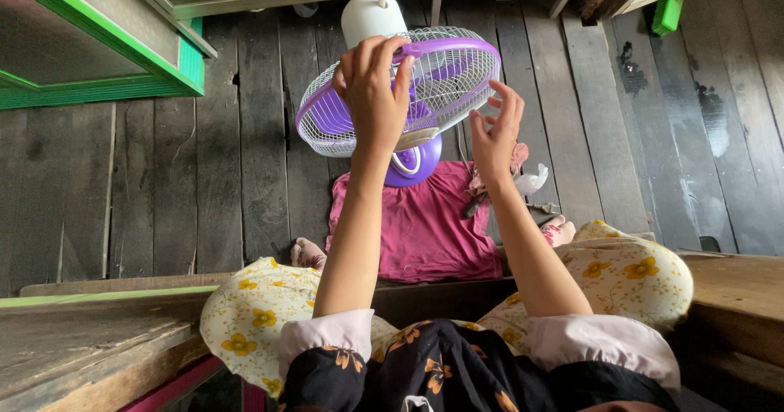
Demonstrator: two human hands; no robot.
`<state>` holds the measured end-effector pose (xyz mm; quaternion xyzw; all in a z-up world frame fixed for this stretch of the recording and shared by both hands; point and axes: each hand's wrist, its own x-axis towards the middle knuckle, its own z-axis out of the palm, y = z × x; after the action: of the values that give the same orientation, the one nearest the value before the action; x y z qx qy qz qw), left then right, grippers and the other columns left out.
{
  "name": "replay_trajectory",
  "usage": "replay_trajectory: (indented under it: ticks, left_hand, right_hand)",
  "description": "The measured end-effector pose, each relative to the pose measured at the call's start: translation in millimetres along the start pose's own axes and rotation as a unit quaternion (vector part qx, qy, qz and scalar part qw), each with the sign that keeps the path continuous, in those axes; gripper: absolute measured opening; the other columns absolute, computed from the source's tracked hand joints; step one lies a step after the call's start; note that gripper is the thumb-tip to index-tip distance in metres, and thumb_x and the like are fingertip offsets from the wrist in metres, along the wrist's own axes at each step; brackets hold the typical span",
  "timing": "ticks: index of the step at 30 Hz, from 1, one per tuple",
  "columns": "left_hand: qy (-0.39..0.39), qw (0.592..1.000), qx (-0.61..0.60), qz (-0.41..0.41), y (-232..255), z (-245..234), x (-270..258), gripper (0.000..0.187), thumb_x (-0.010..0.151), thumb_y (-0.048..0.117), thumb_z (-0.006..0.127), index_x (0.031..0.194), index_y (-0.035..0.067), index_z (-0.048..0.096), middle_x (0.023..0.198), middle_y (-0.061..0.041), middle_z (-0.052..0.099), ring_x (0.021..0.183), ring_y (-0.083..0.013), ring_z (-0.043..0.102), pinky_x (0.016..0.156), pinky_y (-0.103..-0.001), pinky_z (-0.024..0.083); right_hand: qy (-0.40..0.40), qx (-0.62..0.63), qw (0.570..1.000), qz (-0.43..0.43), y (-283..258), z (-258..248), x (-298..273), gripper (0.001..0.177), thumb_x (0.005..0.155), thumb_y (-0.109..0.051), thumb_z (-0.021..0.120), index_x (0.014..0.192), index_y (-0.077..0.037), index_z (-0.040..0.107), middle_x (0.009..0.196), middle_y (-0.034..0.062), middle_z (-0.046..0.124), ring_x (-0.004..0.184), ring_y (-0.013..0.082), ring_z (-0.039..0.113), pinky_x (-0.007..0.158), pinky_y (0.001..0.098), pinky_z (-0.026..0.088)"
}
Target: The person disassembles a small purple and white electric fan. They use a screwdriver to loosen the front grille, remove the fan blades, and then detach the rear grille and motor housing.
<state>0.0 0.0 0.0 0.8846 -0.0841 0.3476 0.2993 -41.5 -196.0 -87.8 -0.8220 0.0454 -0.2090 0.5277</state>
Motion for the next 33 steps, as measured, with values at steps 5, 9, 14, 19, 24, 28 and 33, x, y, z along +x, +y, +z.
replay_trajectory:
  ticks: [5,9,14,19,24,28,33]
  left_hand:
    - [0.001,1.000,-0.019,0.021,-0.6,-8.5,3.5,0.022,0.099,0.030,0.073,0.119,0.022,0.068,0.119,0.007,0.066,0.119,-0.0201,0.057,0.110,-0.043,0.031]
    - [0.005,0.999,-0.035,0.033,-2.1,-13.5,3.4,0.018,0.099,0.030,0.072,0.116,0.022,0.069,0.117,0.008,0.067,0.117,-0.0187,0.059,0.110,-0.042,0.031]
    - [0.008,0.998,-0.041,0.043,-2.8,-20.1,3.7,0.015,0.101,0.030,0.071,0.114,0.023,0.069,0.117,0.008,0.067,0.115,-0.0178,0.059,0.109,-0.040,0.032]
    - [0.008,0.998,-0.051,0.037,-0.9,-23.5,-2.4,0.014,0.101,0.030,0.070,0.113,0.022,0.070,0.117,0.008,0.068,0.114,-0.0180,0.060,0.106,-0.039,0.034]
    - [0.040,0.999,-0.012,0.017,6.2,-15.2,-10.4,0.020,0.104,0.028,0.069,0.124,0.022,0.068,0.124,0.007,0.066,0.121,-0.0196,0.058,0.112,-0.041,0.035]
    - [0.024,0.999,0.027,-0.004,10.9,-4.5,-29.1,0.039,0.109,0.023,0.060,0.148,0.020,0.056,0.148,-0.002,0.054,0.144,-0.0265,0.045,0.127,-0.050,0.024]
    - [0.014,0.998,0.058,-0.022,5.9,16.0,-65.8,0.049,0.110,0.016,0.053,0.159,0.019,0.045,0.169,-0.013,0.034,0.163,-0.0343,0.019,0.134,-0.062,0.006]
  right_hand:
    - [0.038,-0.027,0.989,-0.141,-46.1,-2.3,16.8,0.040,0.099,-0.001,0.069,0.136,-0.011,0.059,0.141,0.0114,0.054,0.131,0.0289,0.057,0.110,0.0402,0.048]
    - [-0.003,-0.035,0.971,-0.236,-66.9,5.6,33.3,0.043,0.101,-0.002,0.071,0.141,-0.008,0.058,0.149,0.0178,0.050,0.140,0.0352,0.048,0.116,0.0446,0.044]
    - [-0.028,-0.067,0.968,-0.242,-76.5,15.9,36.9,0.041,0.100,-0.006,0.072,0.139,-0.011,0.062,0.146,0.0134,0.055,0.140,0.0369,0.048,0.118,0.0488,0.040]
    - [-0.041,-0.049,0.969,-0.237,-78.1,12.4,31.0,0.042,0.100,-0.006,0.072,0.141,-0.011,0.062,0.147,0.0136,0.056,0.143,0.0391,0.046,0.120,0.0504,0.039]
    - [-0.055,-0.032,0.969,-0.240,-73.5,3.7,30.0,0.043,0.100,-0.006,0.072,0.142,-0.009,0.061,0.152,0.0162,0.053,0.147,0.0412,0.042,0.120,0.0500,0.038]
    - [0.042,-0.004,0.972,-0.231,-39.0,0.9,20.6,0.029,0.101,0.002,0.067,0.128,-0.007,0.068,0.140,0.0117,0.061,0.133,0.0323,0.058,0.111,0.0417,0.049]
    - [0.131,0.096,0.986,-0.023,64.1,7.0,-7.5,0.018,0.101,0.006,0.058,0.112,-0.003,0.068,0.116,0.0093,0.063,0.101,0.0162,0.064,0.088,0.0302,0.057]
